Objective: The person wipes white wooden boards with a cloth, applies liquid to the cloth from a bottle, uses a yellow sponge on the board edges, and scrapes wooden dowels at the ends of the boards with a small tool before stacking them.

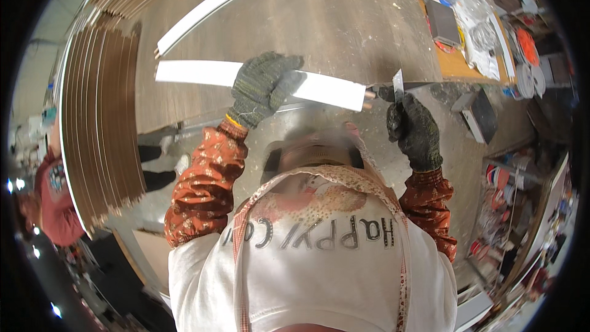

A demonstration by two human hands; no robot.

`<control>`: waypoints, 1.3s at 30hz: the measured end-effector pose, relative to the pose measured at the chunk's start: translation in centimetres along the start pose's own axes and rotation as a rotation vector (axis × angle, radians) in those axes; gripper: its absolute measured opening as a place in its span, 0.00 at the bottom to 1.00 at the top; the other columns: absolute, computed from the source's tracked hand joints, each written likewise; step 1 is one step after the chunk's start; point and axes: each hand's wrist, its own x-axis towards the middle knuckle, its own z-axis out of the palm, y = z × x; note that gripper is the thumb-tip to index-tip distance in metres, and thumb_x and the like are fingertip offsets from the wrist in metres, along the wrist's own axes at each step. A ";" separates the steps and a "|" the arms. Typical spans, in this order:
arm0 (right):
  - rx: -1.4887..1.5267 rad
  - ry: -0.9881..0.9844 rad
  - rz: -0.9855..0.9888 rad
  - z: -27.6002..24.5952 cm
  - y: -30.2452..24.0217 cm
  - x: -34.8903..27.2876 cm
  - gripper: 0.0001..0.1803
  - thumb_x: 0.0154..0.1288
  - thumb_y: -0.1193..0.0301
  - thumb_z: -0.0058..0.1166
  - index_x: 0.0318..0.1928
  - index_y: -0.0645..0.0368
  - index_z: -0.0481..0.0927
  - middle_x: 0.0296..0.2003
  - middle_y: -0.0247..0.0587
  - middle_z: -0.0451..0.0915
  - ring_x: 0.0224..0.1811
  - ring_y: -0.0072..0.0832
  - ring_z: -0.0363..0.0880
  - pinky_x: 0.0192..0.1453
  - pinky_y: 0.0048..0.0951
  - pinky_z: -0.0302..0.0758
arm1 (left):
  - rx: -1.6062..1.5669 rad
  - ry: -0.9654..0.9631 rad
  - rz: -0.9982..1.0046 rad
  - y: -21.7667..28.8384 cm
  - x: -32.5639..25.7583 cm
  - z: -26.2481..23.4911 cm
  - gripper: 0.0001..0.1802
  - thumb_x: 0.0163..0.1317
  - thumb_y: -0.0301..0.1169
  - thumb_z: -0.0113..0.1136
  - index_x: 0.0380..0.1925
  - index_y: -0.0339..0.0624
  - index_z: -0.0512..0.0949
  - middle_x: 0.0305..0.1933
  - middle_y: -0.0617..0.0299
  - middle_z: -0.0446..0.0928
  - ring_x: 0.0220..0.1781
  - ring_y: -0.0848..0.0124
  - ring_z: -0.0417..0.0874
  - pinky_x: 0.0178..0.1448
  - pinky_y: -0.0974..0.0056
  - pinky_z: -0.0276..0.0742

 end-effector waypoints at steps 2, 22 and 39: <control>0.025 -0.057 -0.034 0.2 -1.3 0.8 0.20 0.73 0.57 0.43 0.46 0.64 0.76 0.22 0.32 0.71 0.22 0.20 0.67 0.25 0.23 0.66 | 0.094 0.132 -0.010 0.1 -0.1 1.0 0.15 0.60 0.36 0.59 0.44 0.43 0.81 0.40 0.55 0.83 0.43 0.55 0.82 0.50 0.54 0.75; -1.036 -0.717 -0.849 -7.6 1.2 7.3 0.17 0.68 0.75 0.48 0.57 0.65 0.73 0.52 0.44 0.77 0.48 0.29 0.78 0.52 0.25 0.75 | 0.657 0.523 -0.778 3.9 -2.8 2.3 0.35 0.44 0.47 0.74 0.50 0.38 0.76 0.48 0.50 0.78 0.50 0.57 0.78 0.57 0.55 0.73; -0.740 -0.789 -0.158 -3.4 -0.8 7.0 0.15 0.64 0.80 0.50 0.51 0.64 0.78 0.50 0.46 0.78 0.52 0.39 0.77 0.55 0.34 0.75 | -0.434 0.897 -1.097 10.7 -8.8 10.1 0.16 0.62 0.30 0.58 0.48 0.34 0.71 0.43 0.57 0.78 0.45 0.69 0.80 0.50 0.66 0.78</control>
